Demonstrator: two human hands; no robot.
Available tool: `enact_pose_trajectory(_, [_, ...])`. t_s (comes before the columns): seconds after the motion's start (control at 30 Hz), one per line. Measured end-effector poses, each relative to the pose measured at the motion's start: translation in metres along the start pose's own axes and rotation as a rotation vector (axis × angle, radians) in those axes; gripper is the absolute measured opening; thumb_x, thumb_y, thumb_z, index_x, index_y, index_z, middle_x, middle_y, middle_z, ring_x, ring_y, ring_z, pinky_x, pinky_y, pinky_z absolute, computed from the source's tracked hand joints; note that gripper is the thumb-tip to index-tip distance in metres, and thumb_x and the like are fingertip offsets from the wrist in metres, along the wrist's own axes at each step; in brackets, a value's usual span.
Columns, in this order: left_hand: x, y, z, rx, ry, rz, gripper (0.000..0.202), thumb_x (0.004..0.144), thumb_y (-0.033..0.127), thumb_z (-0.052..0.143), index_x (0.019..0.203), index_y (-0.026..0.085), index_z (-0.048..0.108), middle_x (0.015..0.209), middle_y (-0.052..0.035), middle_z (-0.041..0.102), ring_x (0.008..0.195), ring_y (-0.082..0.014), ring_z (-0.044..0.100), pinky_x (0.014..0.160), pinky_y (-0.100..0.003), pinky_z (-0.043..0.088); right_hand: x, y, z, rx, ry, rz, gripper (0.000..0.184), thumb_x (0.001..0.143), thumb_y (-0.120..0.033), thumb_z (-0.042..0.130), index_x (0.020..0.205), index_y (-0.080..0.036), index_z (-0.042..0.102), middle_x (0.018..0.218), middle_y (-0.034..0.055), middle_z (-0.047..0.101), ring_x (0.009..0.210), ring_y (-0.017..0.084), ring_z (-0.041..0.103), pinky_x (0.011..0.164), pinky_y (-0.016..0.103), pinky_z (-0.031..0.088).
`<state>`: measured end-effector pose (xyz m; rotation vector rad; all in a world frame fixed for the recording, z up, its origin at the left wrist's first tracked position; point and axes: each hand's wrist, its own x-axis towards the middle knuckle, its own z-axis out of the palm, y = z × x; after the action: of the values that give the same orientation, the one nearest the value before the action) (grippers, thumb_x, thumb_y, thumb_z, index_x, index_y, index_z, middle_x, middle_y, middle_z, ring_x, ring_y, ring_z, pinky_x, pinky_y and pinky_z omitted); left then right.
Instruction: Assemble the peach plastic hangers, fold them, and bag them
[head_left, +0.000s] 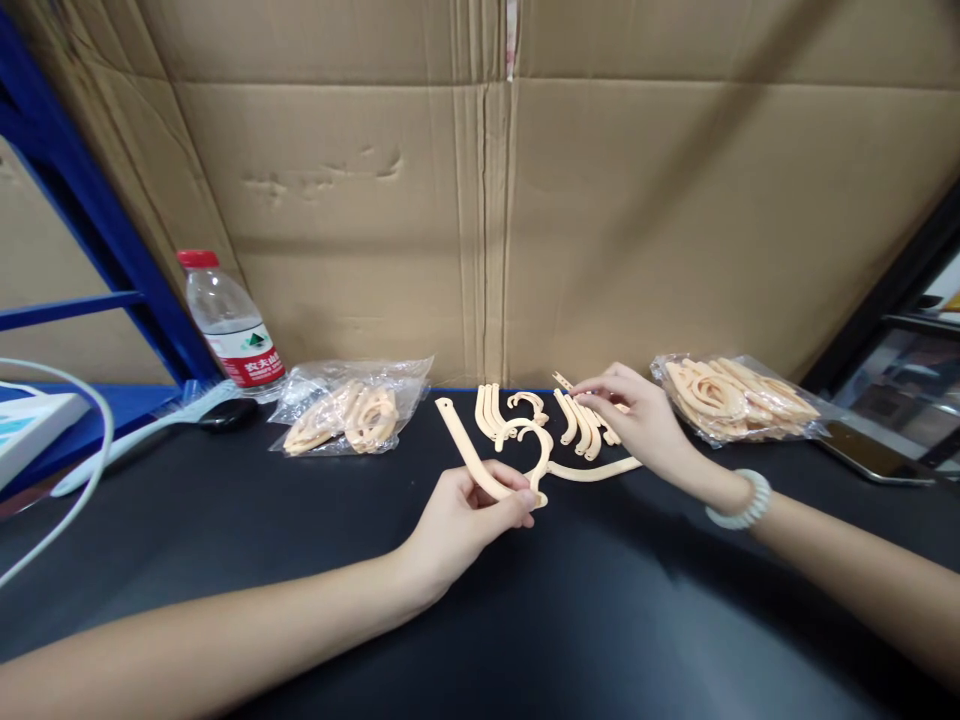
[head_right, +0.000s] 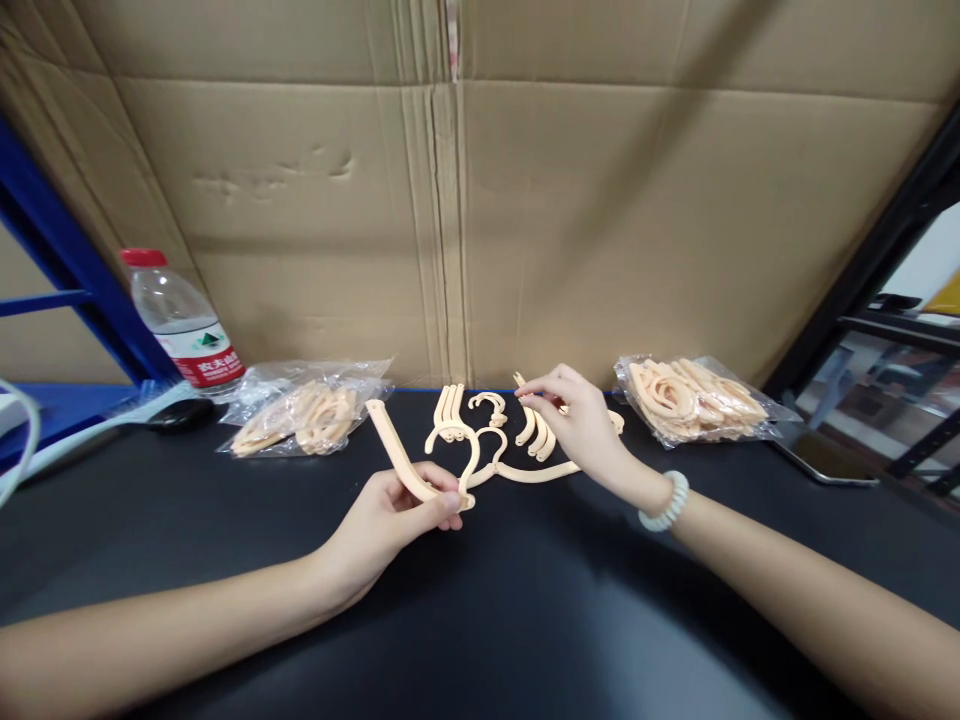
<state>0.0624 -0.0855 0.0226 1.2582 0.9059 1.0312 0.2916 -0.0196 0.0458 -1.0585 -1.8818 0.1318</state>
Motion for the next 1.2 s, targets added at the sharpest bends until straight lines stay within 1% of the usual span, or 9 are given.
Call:
enact_pose_trajectory(0.27, [0.001, -0.002, 0.000, 0.029, -0.033, 0.041, 0.023, 0.071, 0.032, 0.079, 0.077, 0.013, 0.068, 0.073, -0.0037, 0.069, 0.068, -0.0170, 0.068, 0.061, -0.025, 0.052, -0.057, -0.053, -0.018, 0.249, -0.136, 0.142, 0.015, 0.091, -0.032, 0.058, 0.095, -0.025, 0.071, 0.050, -0.0032, 0.060, 0.045, 0.014, 0.057, 0.052, 0.029, 0.046])
enact_pose_trajectory(0.43, [0.002, -0.002, 0.000, 0.019, -0.043, 0.028, 0.026, 0.071, 0.034, 0.079, 0.079, 0.012, 0.066, 0.073, -0.0031, 0.068, 0.065, -0.0156, 0.068, 0.058, -0.023, 0.052, -0.068, -0.052, -0.010, 0.437, -0.146, 0.272, 0.016, 0.091, -0.034, 0.060, 0.100, -0.024, 0.069, 0.077, 0.0041, 0.074, 0.063, 0.019, 0.071, 0.053, 0.028, 0.052])
enact_pose_trajectory(0.57, [0.002, -0.002, 0.000, -0.004, -0.074, 0.012, 0.028, 0.073, 0.035, 0.078, 0.082, 0.012, 0.065, 0.077, -0.0051, 0.071, 0.060, -0.0134, 0.067, 0.056, -0.022, 0.051, -0.065, -0.049, -0.003, 0.619, -0.120, 0.411, 0.021, 0.086, -0.038, 0.065, 0.098, -0.021, 0.071, 0.100, 0.0099, 0.072, 0.078, 0.023, 0.072, 0.050, 0.026, 0.053])
enact_pose_trajectory(0.7, [0.003, -0.001, 0.000, 0.017, -0.084, 0.012, 0.027, 0.074, 0.034, 0.078, 0.083, 0.011, 0.065, 0.078, -0.0066, 0.072, 0.057, -0.0116, 0.064, 0.056, -0.022, 0.051, -0.065, -0.044, 0.002, 0.804, -0.030, 0.610, 0.026, 0.079, -0.042, 0.072, 0.085, -0.017, 0.072, 0.094, 0.0105, 0.072, 0.072, 0.018, 0.068, 0.056, 0.027, 0.053])
enact_pose_trajectory(0.8, [0.003, -0.001, -0.001, 0.024, -0.088, 0.011, 0.026, 0.073, 0.032, 0.078, 0.082, 0.012, 0.065, 0.078, -0.0059, 0.072, 0.058, -0.0116, 0.063, 0.056, -0.022, 0.051, -0.065, -0.040, 0.005, 0.964, 0.064, 0.743, 0.028, 0.071, -0.039, 0.080, 0.086, -0.020, 0.066, 0.086, 0.0051, 0.070, 0.068, 0.014, 0.062, 0.061, 0.027, 0.052])
enact_pose_trajectory(0.87, [0.004, -0.002, -0.001, 0.022, -0.095, 0.008, 0.024, 0.073, 0.031, 0.078, 0.081, 0.012, 0.065, 0.078, -0.0053, 0.071, 0.058, -0.0111, 0.063, 0.057, -0.022, 0.051, -0.065, -0.039, 0.006, 1.061, 0.099, 0.767, 0.032, 0.069, -0.035, 0.081, 0.091, -0.023, 0.061, 0.078, 0.0006, 0.066, 0.067, 0.013, 0.059, 0.063, 0.027, 0.051])
enact_pose_trajectory(0.97, [0.004, -0.003, -0.002, 0.015, -0.105, 0.010, 0.024, 0.074, 0.030, 0.078, 0.081, 0.012, 0.064, 0.079, -0.0053, 0.071, 0.058, -0.0100, 0.063, 0.057, -0.021, 0.050, -0.066, -0.040, 0.007, 1.100, 0.034, 0.775, 0.030, 0.071, -0.036, 0.079, 0.091, -0.022, 0.061, 0.074, -0.0007, 0.059, 0.072, 0.015, 0.058, 0.067, 0.030, 0.051])
enact_pose_trajectory(1.1, [0.004, -0.003, -0.001, 0.025, -0.107, 0.017, 0.024, 0.074, 0.030, 0.077, 0.082, 0.012, 0.063, 0.079, -0.0047, 0.070, 0.059, -0.0102, 0.063, 0.057, -0.021, 0.051, -0.070, -0.044, 0.009, 1.106, -0.073, 0.783, 0.021, 0.079, -0.038, 0.073, 0.088, -0.021, 0.062, 0.095, 0.0055, 0.064, 0.099, 0.022, 0.058, 0.082, 0.036, 0.050])
enact_pose_trajectory(1.2, [0.003, -0.003, -0.001, 0.056, -0.117, 0.033, 0.023, 0.075, 0.030, 0.077, 0.082, 0.012, 0.064, 0.079, -0.0036, 0.068, 0.060, -0.0108, 0.063, 0.059, -0.022, 0.051, -0.073, -0.045, 0.012, 1.137, -0.107, 0.759, 0.019, 0.082, -0.037, 0.071, 0.091, -0.022, 0.063, 0.100, 0.0051, 0.064, 0.103, 0.021, 0.058, 0.087, 0.036, 0.049])
